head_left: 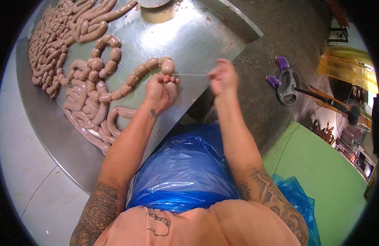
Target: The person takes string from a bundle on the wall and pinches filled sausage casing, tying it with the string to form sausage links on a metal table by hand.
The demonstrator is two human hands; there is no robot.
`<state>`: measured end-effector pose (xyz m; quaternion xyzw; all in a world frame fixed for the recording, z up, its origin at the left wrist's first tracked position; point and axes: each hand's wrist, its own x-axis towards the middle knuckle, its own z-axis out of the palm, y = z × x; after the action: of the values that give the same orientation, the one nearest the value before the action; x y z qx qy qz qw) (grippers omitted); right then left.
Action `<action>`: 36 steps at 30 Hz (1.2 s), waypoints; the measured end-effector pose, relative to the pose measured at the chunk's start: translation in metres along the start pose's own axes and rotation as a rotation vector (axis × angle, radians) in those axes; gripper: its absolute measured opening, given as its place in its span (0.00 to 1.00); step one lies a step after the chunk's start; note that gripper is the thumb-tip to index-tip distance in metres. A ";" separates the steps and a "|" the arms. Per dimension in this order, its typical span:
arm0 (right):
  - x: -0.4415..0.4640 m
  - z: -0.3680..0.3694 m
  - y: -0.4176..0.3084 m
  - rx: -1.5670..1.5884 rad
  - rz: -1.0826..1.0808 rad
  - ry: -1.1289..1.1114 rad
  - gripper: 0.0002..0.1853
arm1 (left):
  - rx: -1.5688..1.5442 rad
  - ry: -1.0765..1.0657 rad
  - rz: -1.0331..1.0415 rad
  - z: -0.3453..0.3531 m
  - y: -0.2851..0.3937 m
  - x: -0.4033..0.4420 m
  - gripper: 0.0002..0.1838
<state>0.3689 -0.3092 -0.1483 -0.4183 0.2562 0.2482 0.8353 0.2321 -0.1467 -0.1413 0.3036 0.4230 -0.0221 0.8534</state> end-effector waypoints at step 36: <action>-0.142 -0.045 -0.184 -1.493 -1.467 -0.392 0.06 | 1.364 0.124 0.956 0.033 -0.060 -0.003 0.18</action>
<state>0.3688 -0.4714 0.0236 -0.8294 -0.4145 -0.1586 0.3392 0.2356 -0.2141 -0.1536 0.9012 0.1886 0.1081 0.3749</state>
